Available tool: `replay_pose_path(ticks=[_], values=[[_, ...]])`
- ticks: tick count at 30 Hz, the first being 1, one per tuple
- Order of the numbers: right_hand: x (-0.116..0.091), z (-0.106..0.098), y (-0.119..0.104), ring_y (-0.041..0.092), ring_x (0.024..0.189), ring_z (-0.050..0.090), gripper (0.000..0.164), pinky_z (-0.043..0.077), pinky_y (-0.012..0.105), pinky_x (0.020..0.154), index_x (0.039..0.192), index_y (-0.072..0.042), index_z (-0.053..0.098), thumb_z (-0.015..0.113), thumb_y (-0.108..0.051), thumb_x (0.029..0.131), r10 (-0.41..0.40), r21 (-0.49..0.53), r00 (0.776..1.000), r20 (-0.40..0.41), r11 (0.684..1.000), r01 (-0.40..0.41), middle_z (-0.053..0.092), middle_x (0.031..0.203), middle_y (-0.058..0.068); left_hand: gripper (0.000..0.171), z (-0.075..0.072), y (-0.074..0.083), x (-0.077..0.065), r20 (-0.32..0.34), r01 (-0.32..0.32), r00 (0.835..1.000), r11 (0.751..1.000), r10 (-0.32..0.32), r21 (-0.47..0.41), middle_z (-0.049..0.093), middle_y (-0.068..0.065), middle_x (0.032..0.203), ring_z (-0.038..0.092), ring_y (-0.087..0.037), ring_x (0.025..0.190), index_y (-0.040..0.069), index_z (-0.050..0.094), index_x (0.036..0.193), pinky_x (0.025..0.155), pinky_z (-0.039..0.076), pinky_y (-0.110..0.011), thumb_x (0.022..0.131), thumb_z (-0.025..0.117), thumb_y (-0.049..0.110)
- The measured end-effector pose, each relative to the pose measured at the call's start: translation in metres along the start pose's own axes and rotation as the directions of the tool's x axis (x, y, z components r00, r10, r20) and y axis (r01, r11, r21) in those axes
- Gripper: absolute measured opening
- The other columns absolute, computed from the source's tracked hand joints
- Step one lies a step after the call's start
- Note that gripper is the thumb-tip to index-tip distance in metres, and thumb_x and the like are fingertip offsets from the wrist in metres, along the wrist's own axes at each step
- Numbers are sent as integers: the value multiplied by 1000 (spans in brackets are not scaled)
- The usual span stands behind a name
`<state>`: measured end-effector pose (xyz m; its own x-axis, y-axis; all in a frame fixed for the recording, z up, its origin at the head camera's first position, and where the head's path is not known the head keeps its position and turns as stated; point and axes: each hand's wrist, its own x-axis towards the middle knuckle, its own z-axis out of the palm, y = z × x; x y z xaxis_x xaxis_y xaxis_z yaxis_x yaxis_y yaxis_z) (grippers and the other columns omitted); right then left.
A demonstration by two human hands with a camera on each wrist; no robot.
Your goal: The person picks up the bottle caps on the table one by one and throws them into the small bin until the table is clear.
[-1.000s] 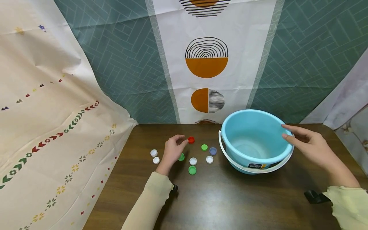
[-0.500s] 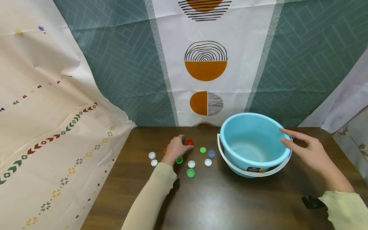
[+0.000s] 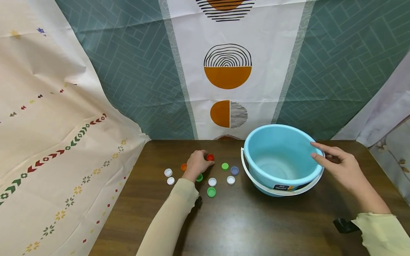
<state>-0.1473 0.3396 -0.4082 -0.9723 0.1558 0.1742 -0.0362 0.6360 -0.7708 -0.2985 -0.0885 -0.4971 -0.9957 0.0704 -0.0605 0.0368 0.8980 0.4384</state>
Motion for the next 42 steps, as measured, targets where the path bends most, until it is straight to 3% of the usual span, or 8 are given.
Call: replay_pose_path(ticks=[10, 13, 20, 26, 30, 35, 40, 42], values=[[-1, 0, 0, 4, 76, 49, 48, 44, 18, 58, 133, -27, 54, 64, -38, 87, 26, 0, 1000, 4, 1000, -26, 57, 94, -21, 40, 0, 2, -4, -23, 5, 1000, 1000, -5, 11, 62, -5, 109, 58, -26, 99, 21, 68, 110, 74, 50, -40, 76, 75, 40], [-1, 0, 0, 4, 79, 48, 48, 44, 17, 59, 133, -29, 54, 64, -40, 87, 26, -3, 1000, 7, 1000, -26, 56, 100, -21, 39, 3, 1, -2, -31, 7, 999, 1000, -7, 20, 62, -4, 108, 59, -26, 97, 22, 69, 109, 73, 50, -40, 75, 75, 40], [-1, -1, -1, -16, 103, 38, 48, 37, 3, 70, 131, -32, 55, 66, -42, 85, 14, -18, 1000, 2, 1000, -14, 50, 128, -20, 34, 7, -3, -1, -55, 13, 998, 1000, -13, -2, 66, 0, 106, 61, -22, 94, 27, 71, 105, 65, 48, -35, 74, 76, 42], [0, -4, -2, -17, 96, 45, 50, 46, 9, 66, 132, -30, 53, 64, -42, 85, 36, -11, 999, 36, 999, -35, 52, 129, -16, 31, 1, -4, -5, -105, 0, 994, 995, -11, -104, 70, 2, 98, 63, -20, 84, 21, 71, 101, 67, 49, -33, 75, 76, 35], [1, -5, -2, -16, 96, 45, 50, 46, 9, 65, 132, -30, 54, 65, -43, 85, 32, -17, 999, 36, 999, -31, 53, 131, -7, 28, -4, -6, -7, -147, -35, 989, 981, 6, -191, 70, 1, 92, 61, -18, 79, 16, 69, 100, 70, 51, -33, 76, 74, 31], [3, -6, -1, -17, 114, 37, 49, 36, -1, 71, 131, -30, 55, 65, -43, 85, 13, -23, 999, 40, 1000, -12, 46, 142, 10, 29, -10, -7, -6, -209, -88, 978, 950, 25, -300, 69, 1, 87, 62, -15, 80, 15, 68, 101, 72, 52, -31, 76, 73, 29], [5, -5, 2, -15, 126, 30, 48, 33, -5, 74, 131, -28, 55, 65, -40, 86, -10, -1, 999, 49, 1000, 10, 47, 141, -6, 30, -20, -3, -6, -271, -138, 962, 914, 31, -382, 70, 2, 89, 64, -14, 83, 16, 68, 102, 75, 53, -32, 77, 74, 29], [6, -5, 3, -14, 127, 30, 48, 33, -5, 74, 132, -27, 55, 65, -39, 86, -18, 4, 999, 49, 1000, 18, 48, 140, -7, 28, -24, -1, -7, -295, -147, 955, 904, 24, -402, 70, 3, 89, 63, -14, 84, 17, 69, 102, 76, 53, -32, 77, 73, 30]])
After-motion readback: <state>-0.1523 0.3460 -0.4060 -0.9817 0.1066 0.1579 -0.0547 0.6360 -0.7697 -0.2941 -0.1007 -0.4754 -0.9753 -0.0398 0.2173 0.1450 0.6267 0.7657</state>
